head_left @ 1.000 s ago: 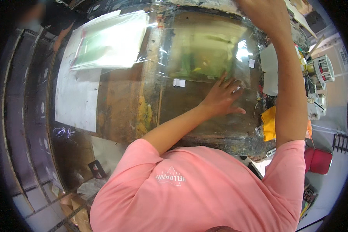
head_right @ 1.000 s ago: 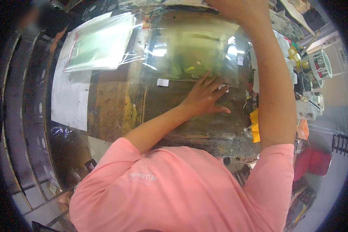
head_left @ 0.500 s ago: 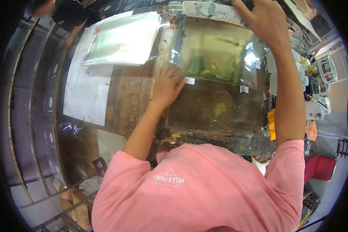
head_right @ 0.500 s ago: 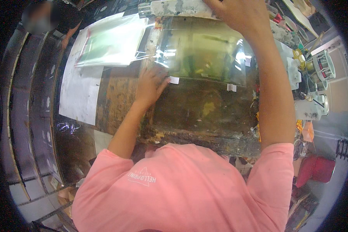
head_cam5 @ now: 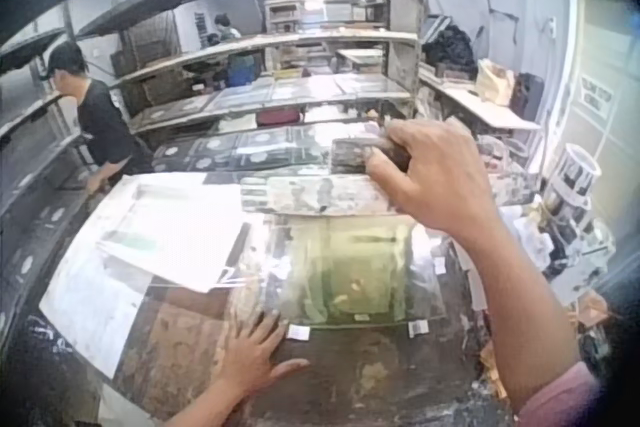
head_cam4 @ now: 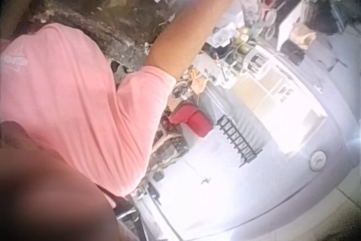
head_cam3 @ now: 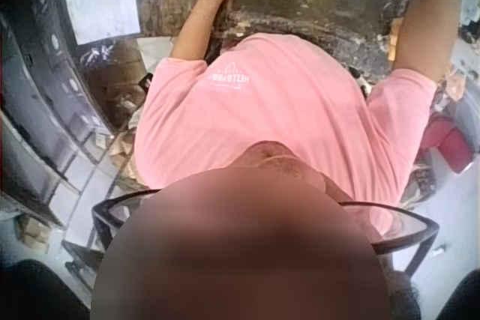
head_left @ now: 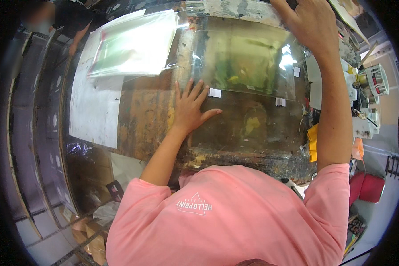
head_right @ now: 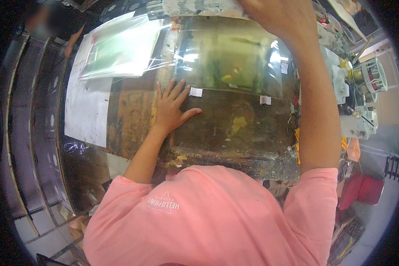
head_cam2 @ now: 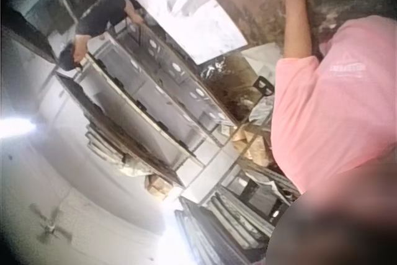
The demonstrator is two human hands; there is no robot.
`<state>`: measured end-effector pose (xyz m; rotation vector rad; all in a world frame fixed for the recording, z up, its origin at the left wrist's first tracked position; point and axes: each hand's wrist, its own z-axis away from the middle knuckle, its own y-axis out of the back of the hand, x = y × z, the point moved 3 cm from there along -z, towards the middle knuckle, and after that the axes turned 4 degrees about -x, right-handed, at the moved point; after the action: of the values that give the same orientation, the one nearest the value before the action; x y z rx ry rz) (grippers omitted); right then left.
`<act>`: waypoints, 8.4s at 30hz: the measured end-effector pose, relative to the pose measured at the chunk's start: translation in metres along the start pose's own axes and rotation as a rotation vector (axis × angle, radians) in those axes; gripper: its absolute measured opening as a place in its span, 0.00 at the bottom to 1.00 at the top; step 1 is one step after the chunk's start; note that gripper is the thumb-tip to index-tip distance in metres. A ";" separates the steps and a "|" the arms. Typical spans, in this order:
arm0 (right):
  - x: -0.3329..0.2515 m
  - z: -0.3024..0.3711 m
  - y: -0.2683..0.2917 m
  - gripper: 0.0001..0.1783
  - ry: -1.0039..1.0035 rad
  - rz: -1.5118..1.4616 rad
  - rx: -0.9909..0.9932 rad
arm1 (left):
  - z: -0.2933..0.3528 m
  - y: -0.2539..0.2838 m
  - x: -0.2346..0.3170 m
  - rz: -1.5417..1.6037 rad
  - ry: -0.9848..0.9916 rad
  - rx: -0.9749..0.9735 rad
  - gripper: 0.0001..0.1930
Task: The person repeatedly uses a squeegee to pull green ink across a screen-printing frame, then lifts the frame to reveal a flower design printed on a white sheet. The person stacks the printed sheets and repeats the process on new sheets throughout the clip.
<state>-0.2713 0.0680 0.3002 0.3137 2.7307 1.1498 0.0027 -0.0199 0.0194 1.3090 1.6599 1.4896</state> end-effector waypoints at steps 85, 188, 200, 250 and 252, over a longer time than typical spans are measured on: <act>-0.023 0.175 -0.066 0.23 -0.020 -0.135 -0.567 | -0.028 0.013 0.027 0.686 0.385 0.260 0.55; 0.013 -0.032 -0.006 0.29 0.037 -0.004 -0.111 | -0.121 -0.075 0.160 0.119 -0.325 -0.050 0.62; 0.003 0.007 -0.012 0.28 0.009 0.032 -0.023 | -0.121 0.055 0.053 1.219 0.378 0.353 0.53; 0.020 0.176 -0.135 0.24 0.023 -0.032 -0.642 | -0.016 -0.012 0.009 0.345 0.241 0.254 0.61; -0.001 0.192 -0.108 0.24 -0.022 -0.076 -0.704 | -0.016 -0.010 0.009 0.353 0.239 0.262 0.60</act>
<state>-0.2403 0.1263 0.0898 0.1174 2.1060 1.9438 -0.0178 -0.0177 0.0154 1.6917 1.8999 1.7297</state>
